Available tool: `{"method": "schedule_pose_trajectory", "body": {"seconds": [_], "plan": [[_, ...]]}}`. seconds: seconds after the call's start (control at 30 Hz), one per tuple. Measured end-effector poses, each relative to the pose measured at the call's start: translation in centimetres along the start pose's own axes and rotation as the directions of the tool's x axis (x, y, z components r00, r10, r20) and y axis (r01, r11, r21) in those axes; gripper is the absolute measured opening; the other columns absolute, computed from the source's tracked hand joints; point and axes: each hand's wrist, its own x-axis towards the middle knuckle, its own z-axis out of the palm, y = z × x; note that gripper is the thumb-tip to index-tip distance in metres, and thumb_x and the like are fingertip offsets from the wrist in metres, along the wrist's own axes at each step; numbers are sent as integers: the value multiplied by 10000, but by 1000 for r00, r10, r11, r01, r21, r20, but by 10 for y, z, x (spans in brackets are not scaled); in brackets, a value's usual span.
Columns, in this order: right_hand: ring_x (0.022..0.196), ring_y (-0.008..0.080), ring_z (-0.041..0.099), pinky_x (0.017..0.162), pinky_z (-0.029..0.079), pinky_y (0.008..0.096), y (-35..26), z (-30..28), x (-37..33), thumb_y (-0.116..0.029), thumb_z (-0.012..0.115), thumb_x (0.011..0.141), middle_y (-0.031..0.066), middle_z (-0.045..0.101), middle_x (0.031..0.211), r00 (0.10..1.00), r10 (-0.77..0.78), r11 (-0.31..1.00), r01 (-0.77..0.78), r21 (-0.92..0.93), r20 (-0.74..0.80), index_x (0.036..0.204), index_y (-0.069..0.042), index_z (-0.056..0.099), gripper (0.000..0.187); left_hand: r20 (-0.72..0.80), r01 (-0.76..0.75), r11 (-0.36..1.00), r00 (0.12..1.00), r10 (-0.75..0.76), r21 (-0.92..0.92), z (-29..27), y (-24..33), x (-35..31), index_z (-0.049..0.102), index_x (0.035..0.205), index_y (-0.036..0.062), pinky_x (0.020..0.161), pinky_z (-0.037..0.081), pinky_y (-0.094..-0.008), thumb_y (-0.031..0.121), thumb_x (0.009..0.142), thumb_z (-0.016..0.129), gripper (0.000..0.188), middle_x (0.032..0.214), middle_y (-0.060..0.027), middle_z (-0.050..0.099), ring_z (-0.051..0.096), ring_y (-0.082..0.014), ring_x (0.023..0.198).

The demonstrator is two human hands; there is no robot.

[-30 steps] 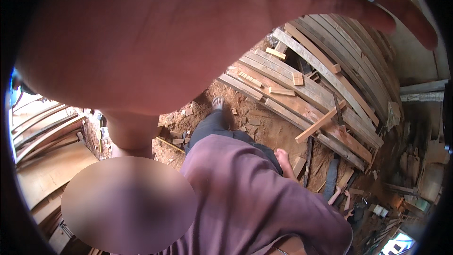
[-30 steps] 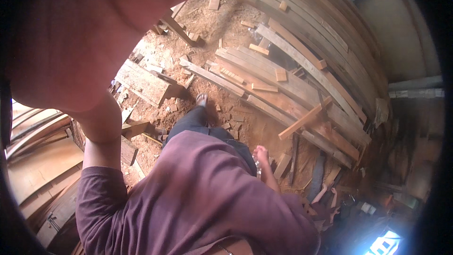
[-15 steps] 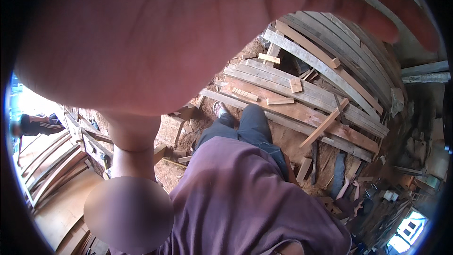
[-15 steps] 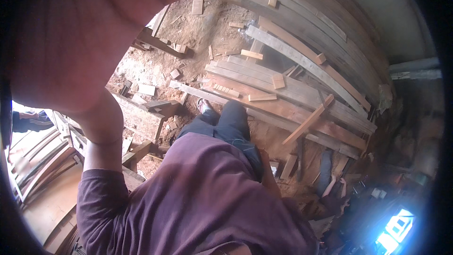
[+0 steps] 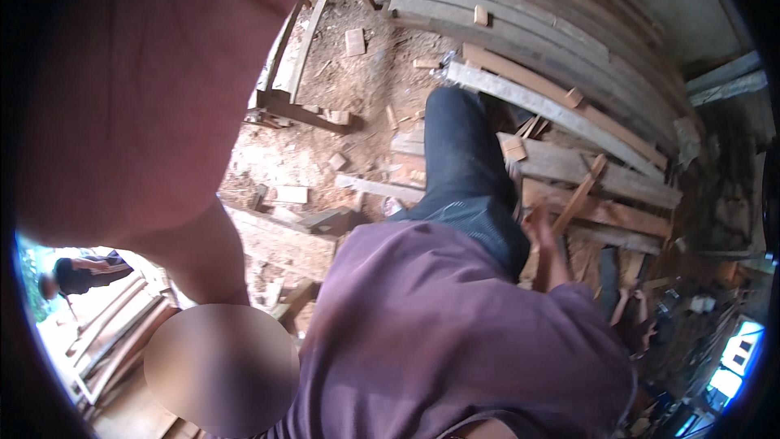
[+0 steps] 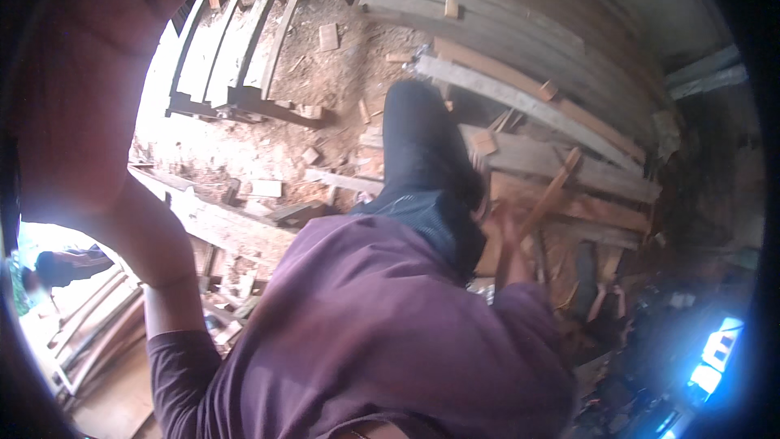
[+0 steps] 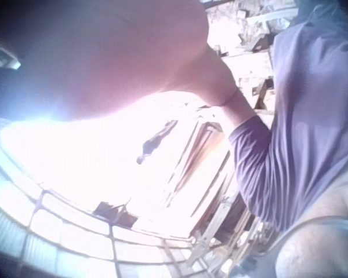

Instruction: The person assembles small wooden blocks by hand, using a hammer to tap them together. They repeatedly pick up pieces, align them, and strike them to secure the joints.

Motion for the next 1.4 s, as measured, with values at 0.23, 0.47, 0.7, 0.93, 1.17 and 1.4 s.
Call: {"method": "schedule_pose_trajectory", "body": {"seconds": [0.23, 0.47, 0.7, 0.93, 1.17, 1.4], "plan": [[773, 187, 744, 747, 579, 330, -117, 19, 39, -14, 541, 926, 122, 784, 997, 966, -252, 942, 258, -217, 55, 1331, -65, 694, 436, -69, -57, 998, 996, 57, 3, -41, 12, -11, 337, 1615, 53, 1062, 485, -709, 609, 1120, 240, 750, 1544, -275, 478, 500, -546, 1379], [855, 196, 740, 748, 572, 348, -235, 93, 69, -117, 594, 983, 94, 770, 1130, 960, -94, 975, 143, -173, 264, 1376, -94, 667, 401, -136, -89, 996, 987, 89, 7, -112, 5, 38, 351, 1609, 52, 1054, 494, -706, 604, 1123, 240, 744, 1532, -274, 497, 515, -546, 1368], [921, 175, 727, 815, 557, 370, -454, 266, 254, -201, 604, 1045, 60, 745, 1180, 863, -45, 999, 37, 25, 504, 1444, -100, 595, 411, -262, -96, 995, 962, 82, -41, -280, -15, 173, 366, 1603, 52, 1046, 503, -703, 600, 1125, 240, 737, 1520, -274, 516, 530, -546, 1356], [1252, 342, 654, 1079, 541, 507, -629, 500, 528, -270, 663, 1034, 135, 616, 1430, 944, -6, 682, -237, 692, 329, 1454, -107, 542, 466, -540, -15, 976, 834, -109, -219, -540, -104, 312, 381, 1597, 51, 1039, 512, -699, 595, 1128, 240, 732, 1508, -274, 535, 545, -546, 1345], [1187, 324, 634, 1001, 582, 482, -688, 625, 648, -401, 804, 945, 150, 545, 1437, 927, 312, 543, -352, 762, 206, 1377, -75, 540, 602, -883, 452, 786, -10, -470, -423, -654, -280, 193, 642, 1204, 133, 980, 515, -450, 538, 1106, 430, 468, 1148, -84, 680, 669, -292, 1090], [616, 163, 554, 713, 513, 326, -688, 624, 674, -558, 774, 959, -19, 529, 676, 935, 318, 412, -285, 866, 156, 866, -134, 593, 470, -684, 613, 370, -415, -600, -698, -595, -356, 14, 603, 1373, 46, 895, 553, -410, 395, 1089, 537, 454, 1168, -119, 701, 721, -275, 1078]]}}
